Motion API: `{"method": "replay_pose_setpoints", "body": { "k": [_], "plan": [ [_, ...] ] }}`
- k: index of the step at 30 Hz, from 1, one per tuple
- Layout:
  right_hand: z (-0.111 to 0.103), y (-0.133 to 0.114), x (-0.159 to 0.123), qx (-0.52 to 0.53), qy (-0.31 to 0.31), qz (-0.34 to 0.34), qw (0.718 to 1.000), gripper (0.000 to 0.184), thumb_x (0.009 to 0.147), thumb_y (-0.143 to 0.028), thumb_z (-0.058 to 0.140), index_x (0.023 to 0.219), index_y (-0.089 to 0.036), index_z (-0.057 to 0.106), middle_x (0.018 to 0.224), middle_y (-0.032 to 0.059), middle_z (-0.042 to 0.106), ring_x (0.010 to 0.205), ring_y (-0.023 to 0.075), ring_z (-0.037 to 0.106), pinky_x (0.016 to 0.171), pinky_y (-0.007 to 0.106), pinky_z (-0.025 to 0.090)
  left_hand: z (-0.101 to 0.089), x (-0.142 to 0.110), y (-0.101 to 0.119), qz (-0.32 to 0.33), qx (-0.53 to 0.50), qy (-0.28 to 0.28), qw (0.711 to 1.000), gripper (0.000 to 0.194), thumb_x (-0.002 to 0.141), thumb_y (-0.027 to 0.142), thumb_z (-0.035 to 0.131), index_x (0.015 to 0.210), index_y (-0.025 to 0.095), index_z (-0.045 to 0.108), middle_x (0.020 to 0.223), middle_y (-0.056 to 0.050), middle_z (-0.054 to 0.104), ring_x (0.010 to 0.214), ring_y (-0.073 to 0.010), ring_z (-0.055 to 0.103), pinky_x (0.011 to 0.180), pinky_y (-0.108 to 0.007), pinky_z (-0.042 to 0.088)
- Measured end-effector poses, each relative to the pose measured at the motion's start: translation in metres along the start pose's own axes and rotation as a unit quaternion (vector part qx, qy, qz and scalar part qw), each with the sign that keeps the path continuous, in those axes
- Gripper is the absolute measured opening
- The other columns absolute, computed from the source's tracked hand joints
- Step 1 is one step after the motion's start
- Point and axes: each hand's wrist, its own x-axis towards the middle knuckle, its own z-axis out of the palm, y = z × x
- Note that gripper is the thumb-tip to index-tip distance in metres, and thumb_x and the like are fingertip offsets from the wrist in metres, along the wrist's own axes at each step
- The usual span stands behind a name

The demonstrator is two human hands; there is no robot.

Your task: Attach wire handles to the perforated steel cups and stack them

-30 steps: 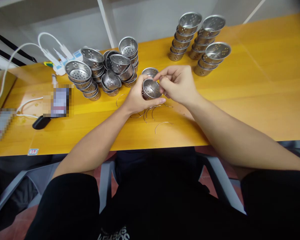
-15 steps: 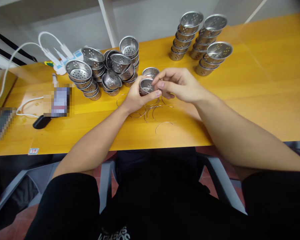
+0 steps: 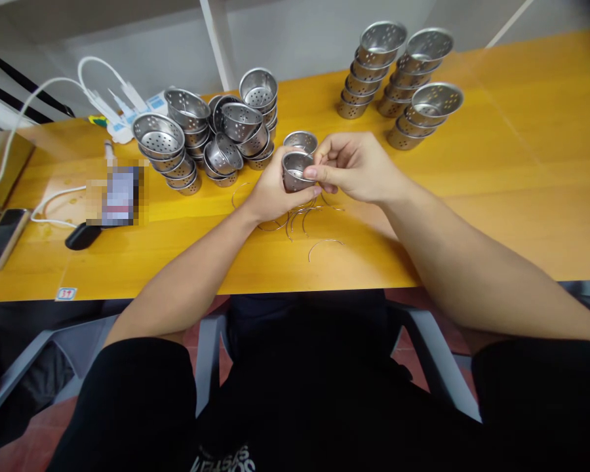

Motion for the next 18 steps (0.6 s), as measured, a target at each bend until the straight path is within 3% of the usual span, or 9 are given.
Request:
{"method": "replay_pose_setpoints", "body": {
  "k": [5, 11, 16, 18],
  "plan": [
    [0.002, -0.002, 0.0, 0.0, -0.005, -0.011, 1.0, 0.081, 0.068, -0.093, 0.125, 0.087, -0.031, 0.078, 0.073, -0.0013, 0.068, 0.057, 0.0172, 0.055, 0.046, 0.035, 0.046, -0.002, 0.002, 0.002, 0.01, -0.008, -0.002, 1.0, 0.098, 0.098, 0.086, 0.104, 0.162, 0.027, 0.058, 0.145, -0.01, 0.08, 0.131, -0.0316, 0.087, 0.123, -0.061, 0.075],
    [0.002, 0.0, 0.0, -0.024, -0.016, -0.013, 0.999, 0.084, 0.071, -0.099, 0.121, 0.09, -0.031, 0.076, 0.078, -0.0001, 0.069, 0.065, 0.0199, 0.057, 0.052, 0.037, 0.051, -0.002, 0.003, -0.001, 0.004, -0.011, -0.008, 1.0, 0.103, 0.097, 0.096, 0.099, 0.162, 0.028, 0.058, 0.143, -0.008, 0.077, 0.133, -0.0308, 0.085, 0.128, -0.061, 0.071],
    [-0.003, 0.01, -0.001, -0.089, 0.058, -0.086, 0.991, 0.082, 0.079, -0.092, 0.122, 0.116, -0.032, 0.081, 0.119, 0.0066, 0.082, 0.078, 0.0201, 0.063, 0.067, 0.04, 0.059, -0.004, 0.005, -0.01, 0.01, -0.014, 0.016, 1.0, 0.112, 0.093, 0.105, 0.095, 0.165, 0.029, 0.053, 0.151, -0.011, 0.076, 0.138, -0.0322, 0.084, 0.128, -0.061, 0.071],
    [-0.008, 0.012, -0.003, -0.14, 0.076, -0.122, 0.98, 0.07, 0.09, -0.086, 0.118, 0.12, -0.033, 0.085, 0.132, 0.0098, 0.081, 0.083, 0.0206, 0.064, 0.074, 0.043, 0.062, -0.006, 0.006, -0.016, 0.006, -0.002, 0.034, 0.999, 0.112, 0.094, 0.102, 0.097, 0.167, 0.03, 0.052, 0.153, -0.012, 0.076, 0.14, -0.0329, 0.084, 0.129, -0.061, 0.071]
  ]
}}
